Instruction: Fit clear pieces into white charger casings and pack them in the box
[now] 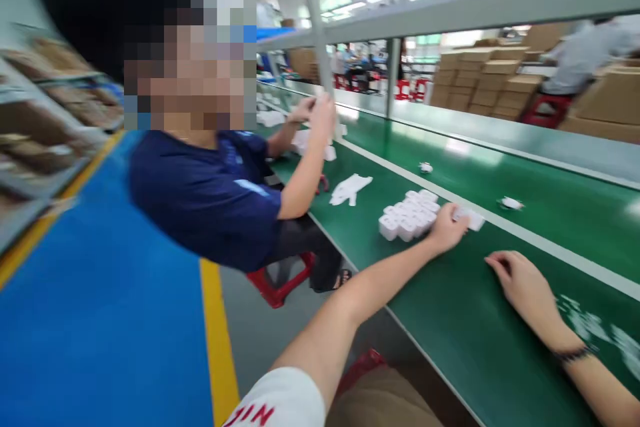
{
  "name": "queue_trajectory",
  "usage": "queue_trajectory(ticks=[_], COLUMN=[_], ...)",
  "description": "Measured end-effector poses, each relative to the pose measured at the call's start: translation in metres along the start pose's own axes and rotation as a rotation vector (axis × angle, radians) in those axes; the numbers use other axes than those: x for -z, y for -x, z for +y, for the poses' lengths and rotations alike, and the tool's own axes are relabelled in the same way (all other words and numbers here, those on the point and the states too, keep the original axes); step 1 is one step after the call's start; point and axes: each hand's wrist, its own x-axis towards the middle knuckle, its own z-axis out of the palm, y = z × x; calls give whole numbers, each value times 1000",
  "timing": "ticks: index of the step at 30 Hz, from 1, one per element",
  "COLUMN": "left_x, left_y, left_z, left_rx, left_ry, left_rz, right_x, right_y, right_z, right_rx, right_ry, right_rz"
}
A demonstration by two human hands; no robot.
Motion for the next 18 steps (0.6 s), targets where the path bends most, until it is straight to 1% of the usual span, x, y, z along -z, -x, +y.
queue_trajectory(ticks=[2,3,4,6,7,8,10,12,14,16,18], left_x=[0,-1,-4,-12,-16,-20,-26,-28,-26,-22,-17], left_y=[6,8,9,9,8,7,4,4,8,12,16], left_z=[-3,-6,-10,-19,-22,-25,-29,-28,-24,-18,-12], left_rx=[0,18,57,141,182,212,240,225,210,240,286], left_ry=[-33,-27,-10,11,15,12,13,28,77,149,197], left_rz=[-9,-62,-141,-270,-315,-335,-353,-346,-321,-308,-321], right_x=[-8,-12,-14,-15,-15,-14,-13,-12,-11,-9,-5], right_y=[-5,-8,-10,-12,-12,-12,-12,-12,-11,-9,-6], right_z=[17,23,29,36,38,39,40,39,36,30,24], right_rx=[90,135,176,225,232,226,196,163,126,91,48], right_ry=[68,98,126,180,199,213,215,185,135,77,27], right_rz=[10,16,20,26,27,29,25,15,17,34,58])
